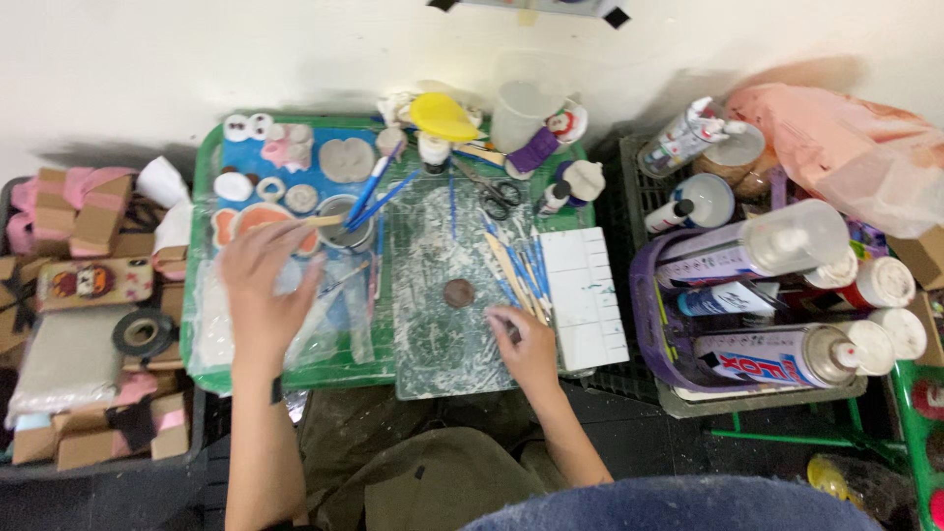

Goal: The person shapes a piece of clay by hand on a plastic-covered surface, then positions and presses two small circular clay pieces onto the main piece and uses a brush to apply detail.

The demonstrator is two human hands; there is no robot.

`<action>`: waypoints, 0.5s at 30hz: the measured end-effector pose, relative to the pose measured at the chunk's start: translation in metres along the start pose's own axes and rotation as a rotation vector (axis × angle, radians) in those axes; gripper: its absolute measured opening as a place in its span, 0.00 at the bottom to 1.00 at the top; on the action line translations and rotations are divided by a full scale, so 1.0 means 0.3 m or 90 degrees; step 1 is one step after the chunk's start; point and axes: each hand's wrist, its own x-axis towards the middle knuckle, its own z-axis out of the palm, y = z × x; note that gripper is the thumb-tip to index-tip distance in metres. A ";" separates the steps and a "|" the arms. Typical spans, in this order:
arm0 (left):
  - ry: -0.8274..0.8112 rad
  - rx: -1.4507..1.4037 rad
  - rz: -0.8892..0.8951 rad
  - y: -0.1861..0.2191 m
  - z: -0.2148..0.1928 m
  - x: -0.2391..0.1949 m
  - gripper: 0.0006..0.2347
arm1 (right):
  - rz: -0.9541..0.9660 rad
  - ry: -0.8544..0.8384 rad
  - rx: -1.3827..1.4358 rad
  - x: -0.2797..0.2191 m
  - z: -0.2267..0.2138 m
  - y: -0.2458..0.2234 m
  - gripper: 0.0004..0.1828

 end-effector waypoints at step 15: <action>-0.099 0.154 -0.172 -0.373 -0.157 -0.181 0.26 | -0.185 0.011 -0.269 0.101 0.139 -0.051 0.26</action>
